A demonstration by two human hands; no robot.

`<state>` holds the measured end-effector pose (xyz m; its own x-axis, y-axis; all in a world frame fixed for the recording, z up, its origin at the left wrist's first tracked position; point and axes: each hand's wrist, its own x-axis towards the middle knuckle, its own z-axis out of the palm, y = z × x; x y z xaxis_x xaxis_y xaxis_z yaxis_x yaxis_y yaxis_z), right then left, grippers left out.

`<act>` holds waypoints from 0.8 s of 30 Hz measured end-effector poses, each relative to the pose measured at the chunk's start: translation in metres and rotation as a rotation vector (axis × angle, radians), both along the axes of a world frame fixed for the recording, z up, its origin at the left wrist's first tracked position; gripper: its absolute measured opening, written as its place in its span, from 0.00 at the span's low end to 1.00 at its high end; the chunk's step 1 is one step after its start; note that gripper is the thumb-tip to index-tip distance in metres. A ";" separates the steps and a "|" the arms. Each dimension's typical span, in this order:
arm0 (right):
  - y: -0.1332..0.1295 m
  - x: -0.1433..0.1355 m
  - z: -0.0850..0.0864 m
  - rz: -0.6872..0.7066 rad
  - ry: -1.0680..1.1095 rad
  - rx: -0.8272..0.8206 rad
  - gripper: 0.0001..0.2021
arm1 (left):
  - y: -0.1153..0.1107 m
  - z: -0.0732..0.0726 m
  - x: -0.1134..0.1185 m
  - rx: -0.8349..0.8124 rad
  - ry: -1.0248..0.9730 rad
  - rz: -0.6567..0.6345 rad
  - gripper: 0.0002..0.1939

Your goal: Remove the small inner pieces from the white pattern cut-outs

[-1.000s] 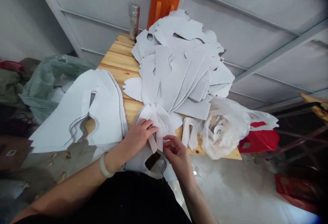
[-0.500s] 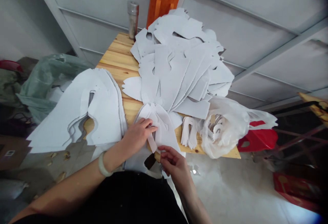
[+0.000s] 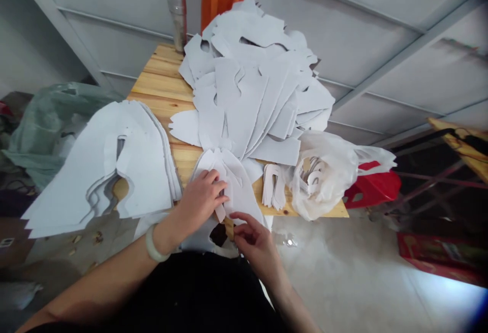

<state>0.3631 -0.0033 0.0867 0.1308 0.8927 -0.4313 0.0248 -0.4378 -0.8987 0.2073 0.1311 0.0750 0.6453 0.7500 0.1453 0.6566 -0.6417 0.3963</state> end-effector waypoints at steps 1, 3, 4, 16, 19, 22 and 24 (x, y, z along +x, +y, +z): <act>-0.003 -0.001 0.000 0.005 -0.004 0.002 0.21 | 0.000 0.000 0.000 0.004 -0.006 -0.005 0.08; -0.010 -0.002 0.000 0.015 -0.015 0.005 0.21 | 0.001 0.000 0.000 0.008 -0.009 -0.009 0.07; -0.013 -0.001 0.000 0.018 -0.017 0.006 0.21 | 0.001 0.001 -0.001 0.008 -0.006 -0.010 0.07; -0.035 0.007 -0.004 0.027 0.085 -0.072 0.15 | -0.001 0.005 0.000 -0.022 0.052 -0.004 0.08; -0.040 0.008 -0.001 0.057 0.152 -0.101 0.16 | 0.000 0.006 0.000 -0.021 0.054 -0.013 0.09; -0.043 0.007 0.004 0.069 0.211 -0.097 0.16 | 0.000 0.006 -0.001 -0.006 0.045 -0.019 0.09; -0.045 0.007 0.007 0.087 0.245 -0.096 0.15 | 0.000 0.004 -0.002 0.010 0.035 -0.026 0.09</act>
<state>0.3699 -0.0479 0.0936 -0.0630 0.8494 -0.5240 -0.1466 -0.5272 -0.8370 0.2051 0.1307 0.0791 0.6696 0.7313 0.1295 0.6527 -0.6627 0.3671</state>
